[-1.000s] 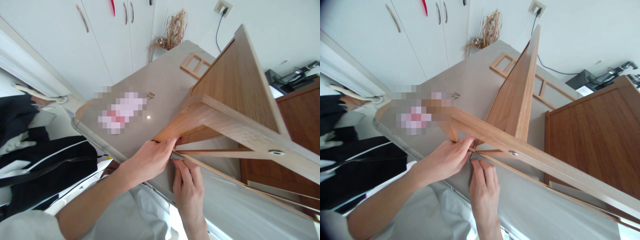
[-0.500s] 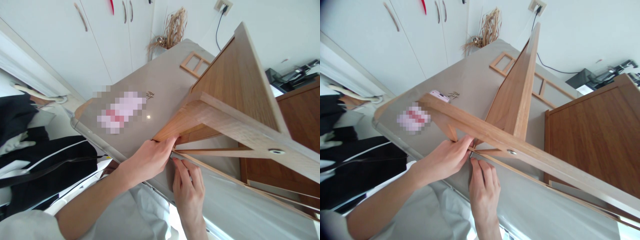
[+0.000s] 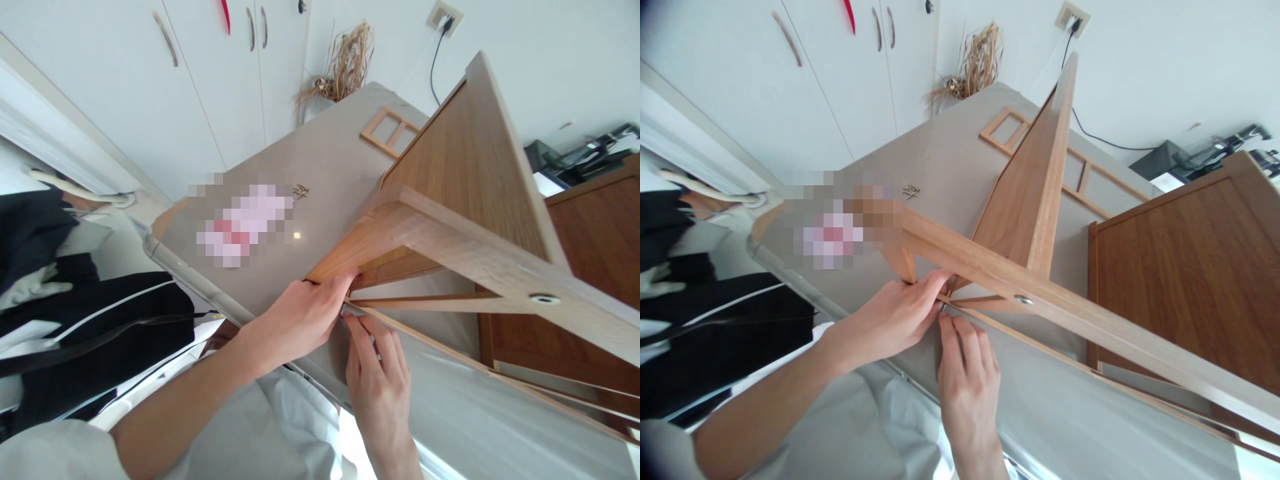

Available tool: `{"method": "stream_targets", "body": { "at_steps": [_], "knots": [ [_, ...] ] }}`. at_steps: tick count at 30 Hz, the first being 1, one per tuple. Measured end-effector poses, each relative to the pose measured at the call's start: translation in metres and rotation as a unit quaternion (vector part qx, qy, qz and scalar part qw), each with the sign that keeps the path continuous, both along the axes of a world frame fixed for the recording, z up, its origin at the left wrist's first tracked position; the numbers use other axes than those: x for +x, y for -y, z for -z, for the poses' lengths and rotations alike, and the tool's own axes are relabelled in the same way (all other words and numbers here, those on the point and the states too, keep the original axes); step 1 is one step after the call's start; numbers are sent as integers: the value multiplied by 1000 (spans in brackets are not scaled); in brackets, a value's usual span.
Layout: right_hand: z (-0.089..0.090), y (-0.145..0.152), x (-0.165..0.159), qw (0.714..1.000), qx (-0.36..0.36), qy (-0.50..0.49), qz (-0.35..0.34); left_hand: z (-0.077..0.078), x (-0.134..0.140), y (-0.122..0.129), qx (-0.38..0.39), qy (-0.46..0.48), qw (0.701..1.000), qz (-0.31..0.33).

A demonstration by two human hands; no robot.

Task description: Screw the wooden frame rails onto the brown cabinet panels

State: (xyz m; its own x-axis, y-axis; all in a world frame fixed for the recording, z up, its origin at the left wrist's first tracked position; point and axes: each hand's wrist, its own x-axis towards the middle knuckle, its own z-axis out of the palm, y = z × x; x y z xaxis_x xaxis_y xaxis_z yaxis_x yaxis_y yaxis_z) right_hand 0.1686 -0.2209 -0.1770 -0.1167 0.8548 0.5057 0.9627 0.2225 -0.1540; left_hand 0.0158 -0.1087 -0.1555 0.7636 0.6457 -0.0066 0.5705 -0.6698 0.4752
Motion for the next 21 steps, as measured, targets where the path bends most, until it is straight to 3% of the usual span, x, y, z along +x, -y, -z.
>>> {"method": "stream_targets", "body": {
  "at_steps": [21],
  "knots": [
    [5, -2, 2, 999, 29, -24, 32, -3, 2, -1, -5, -1, 1000, -4]
  ]
}}
